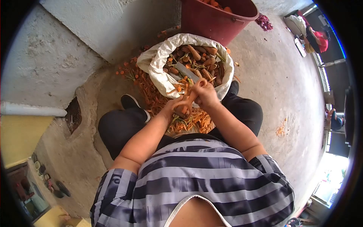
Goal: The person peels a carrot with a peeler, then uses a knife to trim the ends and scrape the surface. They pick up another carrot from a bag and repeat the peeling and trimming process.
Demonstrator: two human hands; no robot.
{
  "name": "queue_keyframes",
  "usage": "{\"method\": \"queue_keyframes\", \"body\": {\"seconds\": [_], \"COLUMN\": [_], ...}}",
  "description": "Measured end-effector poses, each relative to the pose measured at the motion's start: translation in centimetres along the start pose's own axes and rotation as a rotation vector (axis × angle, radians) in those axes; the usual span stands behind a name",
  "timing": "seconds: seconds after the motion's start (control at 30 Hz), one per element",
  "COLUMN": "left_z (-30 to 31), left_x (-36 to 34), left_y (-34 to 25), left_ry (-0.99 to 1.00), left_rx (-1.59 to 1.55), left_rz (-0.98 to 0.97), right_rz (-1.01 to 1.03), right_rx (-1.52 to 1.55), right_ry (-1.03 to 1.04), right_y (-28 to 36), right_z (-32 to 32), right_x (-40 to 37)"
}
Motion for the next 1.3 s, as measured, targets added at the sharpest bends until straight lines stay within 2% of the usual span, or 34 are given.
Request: {"method": "queue_keyframes", "body": {"seconds": [0.03, 0.07, 0.1, 0.17, 0.23, 0.27, 0.3, 0.4, 0.43, 0.47, 0.5, 0.53, 0.63, 0.67, 0.7, 0.77, 0.8, 0.9, 0.93, 1.0, 1.1, 1.17, 1.2, 1.3], "left_z": [-0.3, -0.3, 0.2, 1.8, -0.4, -1.0, -1.2, -0.2, 0.0, 0.2, 0.3, -1.1, 0.1, -0.8, -1.8, -3.9, -4.5, -4.6, -4.3, -3.0, -1.5, -0.6, -0.8, -0.6], "left_x": [-0.4, -0.9, -0.1, 2.1, -0.2, -0.7, -0.9, -0.9, -0.4, 0.3, 0.6, -1.4, 0.3, -0.7, -1.2, -2.2, -3.0, -3.9, -3.9, -2.5, -0.7, -0.3, 0.0, -0.2], "left_y": [-0.2, -0.4, 0.4, 1.9, 0.6, 0.1, -0.1, -0.6, -0.3, 0.0, 0.4, -0.6, 0.7, 0.1, -0.8, -2.1, -2.7, -4.2, -4.1, -3.8, -2.9, -2.2, -1.9, -1.7], "left_ry": [-0.021, -0.022, 0.083, 0.294, 0.124, 0.060, -0.001, 0.152, 0.124, 0.097, 0.069, -0.088, 0.259, 0.288, 0.205, 0.031, -0.016, -0.213, -0.275, -0.247, -0.147, -0.097, 0.018, 0.031], "left_rx": [-0.042, 0.116, 0.040, -0.113, -0.027, -0.028, -0.031, 0.222, 0.146, 0.070, -0.007, 0.158, -0.044, 0.036, 0.185, 0.472, 0.737, 1.236, 1.134, 0.829, 0.337, 0.109, -0.094, 0.113], "left_rz": [-0.022, -0.067, 0.010, 0.160, 0.135, 0.113, 0.088, -0.109, -0.085, -0.059, -0.031, -0.035, 0.083, 0.069, -0.093, -0.419, -0.655, -1.061, -0.983, -0.806, -0.462, -0.233, -0.181, -0.176], "right_rz": [-0.029, -0.034, 0.030, 0.018, 0.213, 0.185, 0.131, -0.006, -0.025, -0.008, 0.001, 0.010, -0.016, 0.243, 0.234, 0.189, 0.189, 0.166, 0.153, 0.126, -0.054, -0.015, 0.051, 0.019], "right_rx": [-0.039, -0.002, 0.021, -0.162, 0.037, 0.086, 0.055, -0.032, -0.050, 0.077, 0.056, 0.036, -0.042, -0.054, -0.039, 0.077, 0.067, 0.105, 0.167, 0.337, 0.326, 0.227, 0.217, 0.200], "right_ry": [0.081, -0.056, -0.209, -0.352, -0.378, -0.403, -0.338, -0.124, -0.039, 0.063, -0.021, -0.107, -0.311, -0.419, -0.499, -0.528, -0.512, -0.460, -0.440, -0.382, -0.162, 0.005, 0.079, 0.079], "right_y": [-0.8, -2.4, -2.5, -1.3, 0.8, 1.3, 1.8, 0.1, -0.9, -1.5, -1.7, -1.7, -0.8, -0.1, 2.0, 0.7, 0.9, 0.6, 0.7, 1.1, 1.4, 0.5, 0.1, -0.7], "right_z": [-0.1, 1.5, 2.7, 7.1, 7.7, 7.2, 5.5, 1.3, 0.3, -0.4, 0.1, 0.8, 6.1, 7.3, 7.0, 11.5, 11.3, 10.4, 9.6, 8.2, 4.7, 1.5, 0.1, -0.6], "right_x": [0.0, 1.9, 3.5, 6.2, 6.2, 5.4, 4.2, 0.8, 0.0, -0.1, 0.4, 1.4, 5.7, 6.8, 5.5, 7.1, 6.8, 4.8, 4.3, 3.9, 2.9, 1.9, 1.6, 2.3]}}
Point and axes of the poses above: each hand's wrist, its own x-axis towards the middle knuckle, its own z-axis out of the back of the hand, y = z × x, the point moved 3 cm from there along x, towards the middle knuckle, and after that the axes turned 4 degrees about z, right-handed, at the moved point
